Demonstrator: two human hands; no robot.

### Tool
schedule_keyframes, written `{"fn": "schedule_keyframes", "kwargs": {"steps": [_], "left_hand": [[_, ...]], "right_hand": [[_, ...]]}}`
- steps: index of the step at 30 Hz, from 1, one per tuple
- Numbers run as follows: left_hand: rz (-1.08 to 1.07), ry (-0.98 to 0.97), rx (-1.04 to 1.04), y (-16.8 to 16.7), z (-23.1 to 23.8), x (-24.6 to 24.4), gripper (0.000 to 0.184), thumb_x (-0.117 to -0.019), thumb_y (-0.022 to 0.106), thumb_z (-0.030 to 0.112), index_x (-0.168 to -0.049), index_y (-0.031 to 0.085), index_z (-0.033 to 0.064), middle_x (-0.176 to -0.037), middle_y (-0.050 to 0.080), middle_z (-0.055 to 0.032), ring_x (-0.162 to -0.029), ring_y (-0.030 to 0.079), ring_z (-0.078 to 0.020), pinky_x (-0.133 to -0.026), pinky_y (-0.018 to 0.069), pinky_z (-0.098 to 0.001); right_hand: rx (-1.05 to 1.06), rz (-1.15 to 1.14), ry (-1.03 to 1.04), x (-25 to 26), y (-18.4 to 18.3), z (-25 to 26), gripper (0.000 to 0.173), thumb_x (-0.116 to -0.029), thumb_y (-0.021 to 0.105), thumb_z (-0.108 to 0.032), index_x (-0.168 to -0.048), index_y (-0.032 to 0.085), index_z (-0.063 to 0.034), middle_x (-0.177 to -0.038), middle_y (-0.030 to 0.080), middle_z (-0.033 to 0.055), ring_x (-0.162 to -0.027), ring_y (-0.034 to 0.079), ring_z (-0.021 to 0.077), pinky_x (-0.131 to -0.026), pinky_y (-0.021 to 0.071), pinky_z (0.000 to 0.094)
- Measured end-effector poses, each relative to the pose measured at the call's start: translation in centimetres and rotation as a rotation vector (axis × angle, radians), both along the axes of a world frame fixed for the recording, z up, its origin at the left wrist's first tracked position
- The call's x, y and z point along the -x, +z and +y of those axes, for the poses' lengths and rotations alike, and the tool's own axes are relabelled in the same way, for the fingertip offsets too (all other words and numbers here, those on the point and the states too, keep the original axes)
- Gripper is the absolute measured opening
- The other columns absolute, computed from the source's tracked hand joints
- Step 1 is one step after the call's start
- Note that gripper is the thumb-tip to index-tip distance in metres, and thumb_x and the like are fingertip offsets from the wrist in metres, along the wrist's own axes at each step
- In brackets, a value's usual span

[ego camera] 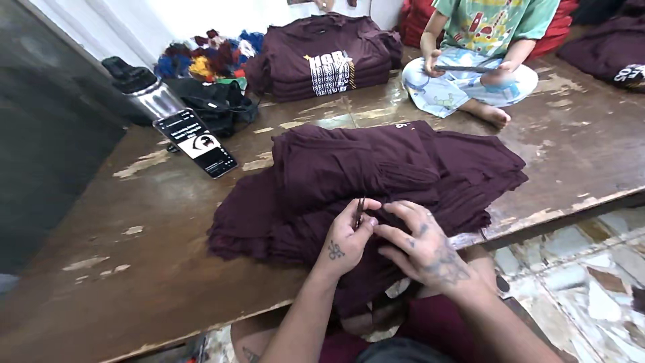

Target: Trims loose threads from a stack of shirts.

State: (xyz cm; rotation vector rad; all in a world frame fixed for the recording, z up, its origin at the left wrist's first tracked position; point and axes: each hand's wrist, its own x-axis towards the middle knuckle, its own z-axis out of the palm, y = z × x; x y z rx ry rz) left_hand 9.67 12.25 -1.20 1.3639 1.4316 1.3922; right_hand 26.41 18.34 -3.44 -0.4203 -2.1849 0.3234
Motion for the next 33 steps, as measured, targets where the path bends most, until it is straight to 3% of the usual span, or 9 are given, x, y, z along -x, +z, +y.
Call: {"fn": "schedule_keyframes", "kwargs": {"steps": [2, 5, 13, 17, 19, 21, 24, 29, 33], "left_hand": [[-0.008, 0.005, 0.022, 0.3, -0.4, 0.1, 0.028, -0.0973, 0.050, 0.001, -0.123, 0.059, -0.0050, -0.080, 0.060, 0.0083, -0.069, 0.055, 0.0038, -0.067, 0.0478, -0.0145], [-0.001, -0.019, -0.006, 0.6, -1.3, 0.8, 0.029, -0.0974, 0.049, -0.001, -0.125, 0.056, -0.0060, -0.075, 0.061, 0.0109, -0.060, 0.052, 0.0060, -0.055, 0.0428, -0.0115], [0.383, 0.009, -0.071, -0.1, -3.6, 2.0, 0.048, -0.0946, 0.057, 0.015, -0.136, 0.053, -0.0082, -0.092, 0.063, -0.0021, -0.078, 0.058, -0.0028, -0.070, 0.0504, -0.0185], [0.348, -0.052, -0.069, -0.1, -3.6, 2.7, 0.054, -0.0915, 0.064, 0.015, -0.139, 0.050, -0.0076, -0.093, 0.065, 0.0011, -0.068, 0.051, 0.0023, -0.057, 0.0420, -0.0145], [0.332, -0.078, -0.043, -0.1, -3.5, 2.7, 0.049, -0.0924, 0.060, 0.007, -0.139, 0.051, -0.0062, -0.090, 0.066, 0.0025, -0.069, 0.055, 0.0022, -0.061, 0.0468, -0.0149], [0.300, -0.072, -0.044, -0.3, -3.3, 2.7, 0.044, -0.0946, 0.056, 0.007, -0.137, 0.053, -0.0064, -0.089, 0.066, 0.0045, -0.072, 0.056, 0.0028, -0.065, 0.0480, -0.0148], [0.182, -0.078, -0.106, -0.9, -3.4, 3.1, 0.043, -0.0946, 0.056, 0.009, -0.134, 0.050, -0.0083, -0.088, 0.063, 0.0111, -0.075, 0.057, 0.0054, -0.069, 0.0489, -0.0137], [0.186, -0.179, -0.146, -2.1, -4.7, 4.1, 0.044, -0.0972, 0.059, 0.015, -0.134, 0.051, -0.0067, -0.086, 0.062, 0.0108, -0.073, 0.054, 0.0084, -0.065, 0.0452, -0.0103], [0.172, -0.168, -0.149, -2.9, -4.8, 4.1, 0.043, -0.0964, 0.061, 0.019, -0.133, 0.053, -0.0037, -0.088, 0.064, 0.0127, -0.074, 0.054, 0.0097, -0.065, 0.0454, -0.0092]], "right_hand": [[0.008, 0.134, 0.051, 0.6, -1.0, 0.6, 0.017, -0.0989, 0.061, -0.017, -0.096, 0.075, -0.0092, -0.112, 0.072, 0.0205, -0.116, 0.066, 0.0383, -0.103, 0.0504, 0.0475], [0.107, 0.162, 0.187, -0.7, -1.0, 0.6, 0.025, -0.1044, 0.055, -0.023, -0.092, 0.069, -0.0064, -0.112, 0.069, 0.0189, -0.125, 0.059, 0.0307, -0.112, 0.0428, 0.0354], [0.075, 0.169, 0.170, -3.4, -1.7, -0.7, 0.022, -0.1077, 0.050, -0.026, -0.098, 0.061, -0.0100, -0.116, 0.064, 0.0120, -0.130, 0.055, 0.0232, -0.115, 0.0412, 0.0337], [0.103, 0.195, 0.116, -4.0, -1.4, -0.7, 0.027, -0.1023, 0.062, -0.034, -0.097, 0.061, -0.0074, -0.106, 0.064, 0.0112, -0.110, 0.063, 0.0150, -0.099, 0.0502, 0.0238], [0.149, 0.138, 0.014, -3.4, -1.0, -0.5, 0.041, -0.1005, 0.062, -0.042, -0.108, 0.064, -0.0015, -0.106, 0.068, 0.0169, -0.103, 0.067, 0.0177, -0.092, 0.0540, 0.0262], [0.169, 0.078, -0.044, -2.2, -1.2, 0.2, 0.046, -0.0998, 0.061, -0.038, -0.115, 0.068, 0.0047, -0.102, 0.072, 0.0194, -0.091, 0.070, 0.0208, -0.083, 0.0575, 0.0303], [0.137, 0.015, -0.008, -2.1, -1.3, 1.0, 0.021, -0.0984, 0.059, -0.013, -0.098, 0.074, 0.0023, -0.090, 0.075, 0.0154, -0.083, 0.074, 0.0215, -0.079, 0.0587, 0.0289], [0.072, -0.192, -0.024, -4.9, -0.2, 0.2, 0.019, -0.0964, 0.057, -0.009, -0.091, 0.073, -0.0011, -0.080, 0.071, 0.0143, -0.070, 0.070, 0.0246, -0.065, 0.0576, 0.0322], [0.039, -0.160, -0.019, -5.3, -0.6, -0.3, 0.020, -0.0995, 0.054, -0.011, -0.093, 0.071, -0.0025, -0.082, 0.071, 0.0133, -0.074, 0.069, 0.0219, -0.069, 0.0561, 0.0283]]}}
